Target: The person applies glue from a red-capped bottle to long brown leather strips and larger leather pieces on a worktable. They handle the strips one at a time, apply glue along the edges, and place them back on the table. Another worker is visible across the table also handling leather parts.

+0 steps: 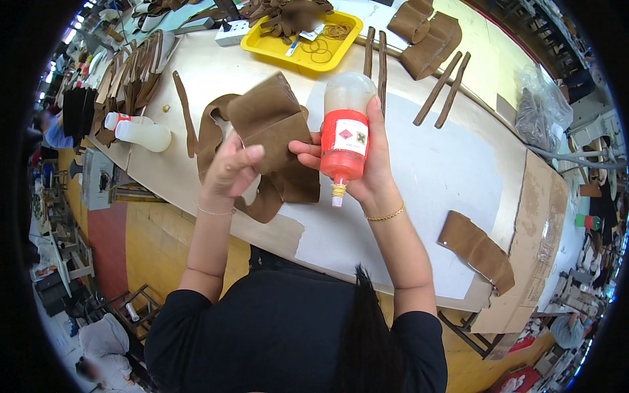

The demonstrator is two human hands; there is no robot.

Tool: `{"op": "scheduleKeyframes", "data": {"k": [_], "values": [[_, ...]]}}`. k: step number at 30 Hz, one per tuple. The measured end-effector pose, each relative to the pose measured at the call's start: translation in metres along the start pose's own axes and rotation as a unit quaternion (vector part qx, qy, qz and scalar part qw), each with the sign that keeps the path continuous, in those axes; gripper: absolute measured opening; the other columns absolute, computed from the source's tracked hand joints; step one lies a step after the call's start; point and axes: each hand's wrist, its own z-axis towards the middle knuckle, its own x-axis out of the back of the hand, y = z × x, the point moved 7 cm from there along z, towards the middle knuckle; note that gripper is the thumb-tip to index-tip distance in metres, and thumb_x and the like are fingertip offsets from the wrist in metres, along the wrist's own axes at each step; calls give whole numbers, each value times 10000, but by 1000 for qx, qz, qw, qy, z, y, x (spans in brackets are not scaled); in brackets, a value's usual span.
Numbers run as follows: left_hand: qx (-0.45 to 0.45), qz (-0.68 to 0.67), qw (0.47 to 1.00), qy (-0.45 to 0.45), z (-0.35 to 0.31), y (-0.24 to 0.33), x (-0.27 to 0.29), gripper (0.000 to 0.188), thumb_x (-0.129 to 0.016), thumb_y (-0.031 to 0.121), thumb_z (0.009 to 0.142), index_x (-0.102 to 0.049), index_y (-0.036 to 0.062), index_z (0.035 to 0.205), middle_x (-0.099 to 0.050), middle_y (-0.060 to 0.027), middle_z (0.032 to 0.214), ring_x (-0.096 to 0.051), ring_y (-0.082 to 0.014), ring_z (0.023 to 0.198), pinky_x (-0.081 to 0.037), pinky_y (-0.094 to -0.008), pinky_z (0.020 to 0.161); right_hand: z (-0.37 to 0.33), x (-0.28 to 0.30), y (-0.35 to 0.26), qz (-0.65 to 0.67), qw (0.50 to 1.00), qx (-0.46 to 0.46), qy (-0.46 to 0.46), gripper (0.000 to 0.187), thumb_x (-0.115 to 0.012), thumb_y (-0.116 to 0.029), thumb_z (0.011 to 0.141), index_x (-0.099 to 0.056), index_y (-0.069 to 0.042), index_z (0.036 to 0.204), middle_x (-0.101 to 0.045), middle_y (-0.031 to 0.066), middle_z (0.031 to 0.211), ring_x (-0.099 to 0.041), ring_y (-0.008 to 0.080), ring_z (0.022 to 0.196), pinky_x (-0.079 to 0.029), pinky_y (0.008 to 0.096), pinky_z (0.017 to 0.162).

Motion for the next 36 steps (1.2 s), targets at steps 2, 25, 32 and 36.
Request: {"op": "scheduleKeyframes", "data": {"k": [2,25,32,36], "values": [[14,-27,999,35,-1,-19,-2,668,-674,89,822,-334,18,1393,-499,-128,1309,-490,-235,1239,-418,-383,1035,-3,-4,2,11,1000,-1,4,902,-441,-758,817,-520,113,1040,-622,241,908,-649,471,904,-608,497,687],[100,26,994,23,-32,26,-53,668,-679,-32,726,-406,-28,1336,-549,-117,1249,-544,-198,1158,-421,-336,1001,-33,-130,-75,-522,704,467,-117,710,-754,-553,719,-580,27,1090,-656,89,976,-647,186,901,-533,317,776],[85,18,996,16,-32,20,-49,671,-678,-50,730,-410,-16,1344,-554,-96,1252,-537,-188,1167,-421,-326,996,-36,-137,-69,-570,643,486,-155,663,-786,-513,715,-622,36,1050,-684,90,933,-670,185,855,-547,306,739],[100,-23,995,4,-29,20,-52,670,-676,-54,731,-409,-15,1345,-556,-95,1251,-544,-190,1161,-425,-324,993,-34,-130,-64,-594,623,471,-192,699,-731,-558,745,-601,39,1083,-670,97,972,-661,177,880,-543,307,755]]}}
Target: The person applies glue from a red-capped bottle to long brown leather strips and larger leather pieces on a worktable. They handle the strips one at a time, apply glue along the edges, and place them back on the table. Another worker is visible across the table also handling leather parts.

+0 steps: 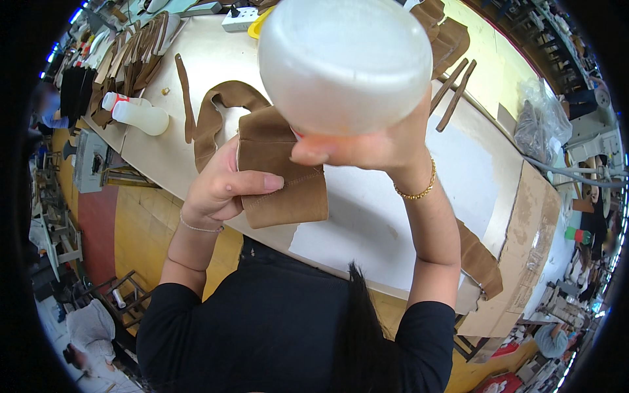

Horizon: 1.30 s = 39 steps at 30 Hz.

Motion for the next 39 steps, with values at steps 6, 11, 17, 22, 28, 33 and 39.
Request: {"op": "scheduleKeyframes", "data": {"k": [6,11,17,22,28,33,39], "values": [[5,-4,1000,16,-4,1,2,671,-677,-49,728,-405,-23,1340,-563,-113,1237,-548,-200,1158,-420,-323,1005,-13,33,14,18,994,-61,87,757,-650,-626,790,-568,44,1133,-649,106,1031,-648,166,918,-537,310,780],[-21,24,999,-11,-7,0,-1,681,-694,-28,722,-402,-23,1337,-561,-118,1234,-546,-205,1162,-418,-338,1007,-1,40,46,102,969,-146,172,789,-540,-643,853,-411,-7,1301,-597,122,1139,-636,218,1015,-572,390,818],[-24,45,999,1,-11,1,-3,718,-718,-18,702,-394,-21,1343,-556,-114,1241,-544,-206,1162,-411,-356,1011,3,39,68,129,961,-160,185,722,-529,-589,891,-379,-35,1329,-564,100,1179,-607,188,1067,-560,372,862],[-28,58,998,9,-11,2,-2,725,-718,-25,699,-390,-24,1346,-553,-116,1248,-541,-209,1168,-407,-355,1017,0,38,72,142,958,-170,181,701,-524,-572,903,-388,-34,1330,-568,101,1175,-619,188,1045,-567,370,844],[-34,57,998,16,-11,2,-3,711,-711,-24,703,-394,-26,1340,-553,-123,1245,-540,-213,1169,-408,-354,1016,-9,31,49,5,985,-146,94,785,-554,-621,860,-394,-12,1330,-557,113,1228,-617,205,1053,-545,374,869],[-19,41,999,22,-9,-1,1,694,-709,-19,708,-401,-27,1330,-558,-124,1235,-545,-212,1158,-412,-352,1011,-11,31,28,-30,992,-81,93,894,-531,-708,813,-406,22,1312,-602,158,1144,-650,221,987,-568,357,808],[-28,60,997,34,-10,0,2,681,-713,-12,708,-416,-30,1320,-564,-123,1225,-554,-210,1143,-424,-352,997,-2,45,34,151,949,-193,200,786,-458,-706,855,-491,-3,1207,-651,130,988,-681,200,838,-593,329,693]]}}
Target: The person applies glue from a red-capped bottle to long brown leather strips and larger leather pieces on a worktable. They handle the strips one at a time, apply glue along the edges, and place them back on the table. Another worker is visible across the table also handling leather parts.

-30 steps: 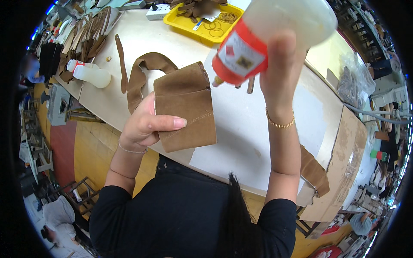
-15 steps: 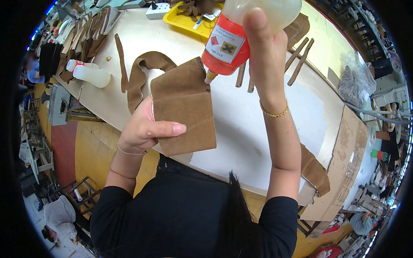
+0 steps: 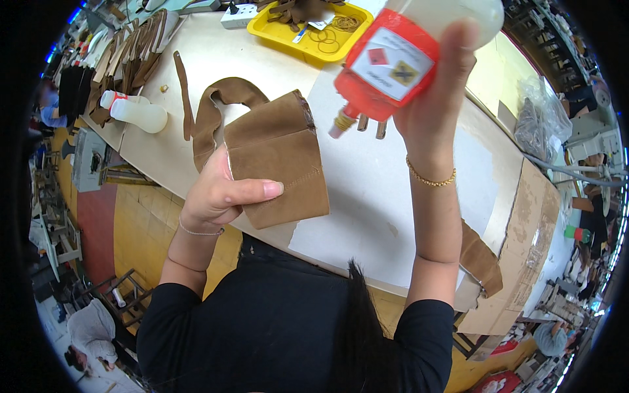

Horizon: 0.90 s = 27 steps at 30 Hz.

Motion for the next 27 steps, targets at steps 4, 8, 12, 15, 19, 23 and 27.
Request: {"op": "scheduleKeyframes", "data": {"k": [4,8,12,15,19,23,27], "values": [[-46,44,998,1,-2,5,-5,678,-713,-12,711,-420,-33,1322,-564,-122,1226,-551,-212,1150,-432,-350,989,-5,-10,4,-88,995,52,-16,804,-472,-711,844,-458,-21,1256,-629,113,1064,-664,199,922,-579,342,763],[-62,47,997,7,-2,7,-7,704,-708,-12,714,-395,-30,1344,-550,-124,1246,-546,-218,1159,-434,-350,990,-12,-12,3,-129,989,55,-45,815,-474,-712,842,-441,-23,1277,-609,109,1111,-646,198,972,-567,348,798],[-61,20,998,19,-3,7,-5,726,-702,-9,716,-371,-22,1362,-532,-129,1268,-546,-228,1162,-435,-357,994,-18,-12,4,-160,983,51,-69,828,-476,-713,840,-424,-26,1298,-588,105,1158,-628,198,1021,-554,354,832],[-64,18,998,9,0,6,-2,722,-698,-7,718,-370,-19,1361,-533,-130,1267,-547,-232,1162,-439,-362,993,-22,-13,5,-168,981,46,-82,838,-478,-713,838,-411,-27,1314,-573,103,1192,-615,197,1057,-545,359,858],[-70,20,997,8,1,6,0,713,-698,0,720,-374,-20,1356,-537,-139,1259,-549,-241,1162,-449,-373,988,-30,-10,8,-166,983,30,-73,863,-489,-725,824,-414,-20,1316,-572,102,1197,-612,199,1059,-541,353,856],[-67,12,998,17,1,10,-4,701,-699,7,721,-382,-22,1345,-539,-154,1254,-559,-255,1149,-459,-383,983,-38,-13,4,-157,985,37,-64,893,-498,-743,804,-431,-2,1298,-593,114,1156,-629,203,1011,-546,346,829],[-68,-11,998,12,2,11,-5,676,-692,3,726,-395,-26,1331,-544,-159,1242,-570,-255,1135,-463,-384,983,-47,-6,7,-132,990,36,-16,933,-505,-762,785,-440,31,1272,-625,145,1058,-659,208,892,-564,336,761]]}}
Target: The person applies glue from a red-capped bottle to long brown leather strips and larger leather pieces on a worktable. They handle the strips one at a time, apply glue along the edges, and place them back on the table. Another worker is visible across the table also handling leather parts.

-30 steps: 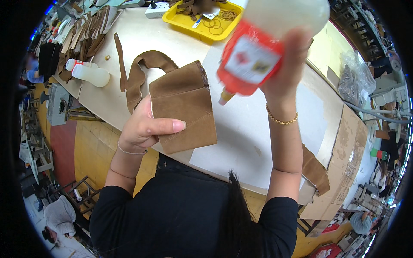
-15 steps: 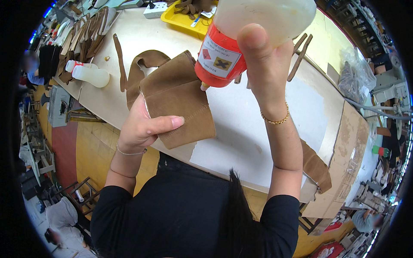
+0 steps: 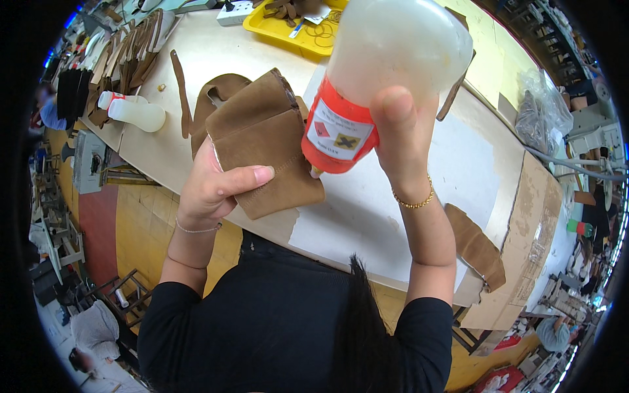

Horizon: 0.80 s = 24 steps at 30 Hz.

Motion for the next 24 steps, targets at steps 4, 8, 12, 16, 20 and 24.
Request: {"op": "scheduleKeyframes", "data": {"k": [4,8,12,16,20,24], "values": [[-26,-14,999,21,0,-1,14,639,-667,-20,742,-402,-32,1323,-553,-155,1225,-572,-244,1127,-468,-379,979,-13,7,24,152,982,-108,19,954,-447,-813,764,-475,49,1171,-633,151,889,-661,198,692,-569,304,596],[-12,-33,996,76,12,1,33,582,-626,-32,777,-407,-40,1316,-562,-142,1211,-578,-237,1107,-476,-379,965,-19,-2,38,323,901,-264,-118,996,-309,-838,792,-471,89,1119,-635,208,863,-677,232,600,-584,311,506],[-19,-60,995,79,20,5,44,558,-610,0,805,-407,-38,1323,-560,-150,1220,-581,-242,1104,-476,-388,966,-45,-27,60,376,840,-356,-164,986,-297,-800,827,-388,78,1268,-586,302,1099,-698,339,785,-616,380,588],[-7,-177,981,73,21,-4,54,562,-609,105,857,-386,-28,1355,-531,-171,1280,-558,-263,1153,-454,-430,996,-59,-41,78,458,780,-410,-117,1012,-312,-795,829,-414,120,1251,-575,335,1110,-662,419,920,-609,445,709],[11,-232,972,19,22,-5,24,594,-599,212,899,-352,-10,1391,-462,-178,1366,-492,-268,1240,-415,-454,1036,-48,-50,69,533,744,-388,-109,1028,-326,-798,823,-499,163,1142,-581,352,1069,-641,449,958,-596,468,759],[-49,-147,987,-49,13,-12,21,612,-631,209,891,-351,0,1393,-450,-149,1370,-469,-236,1253,-401,-415,1047,-39,-55,57,552,735,-376,-118,1028,-321,-803,821,-510,157,1133,-579,358,1069,-629,458,985,-588,472,787]]}}
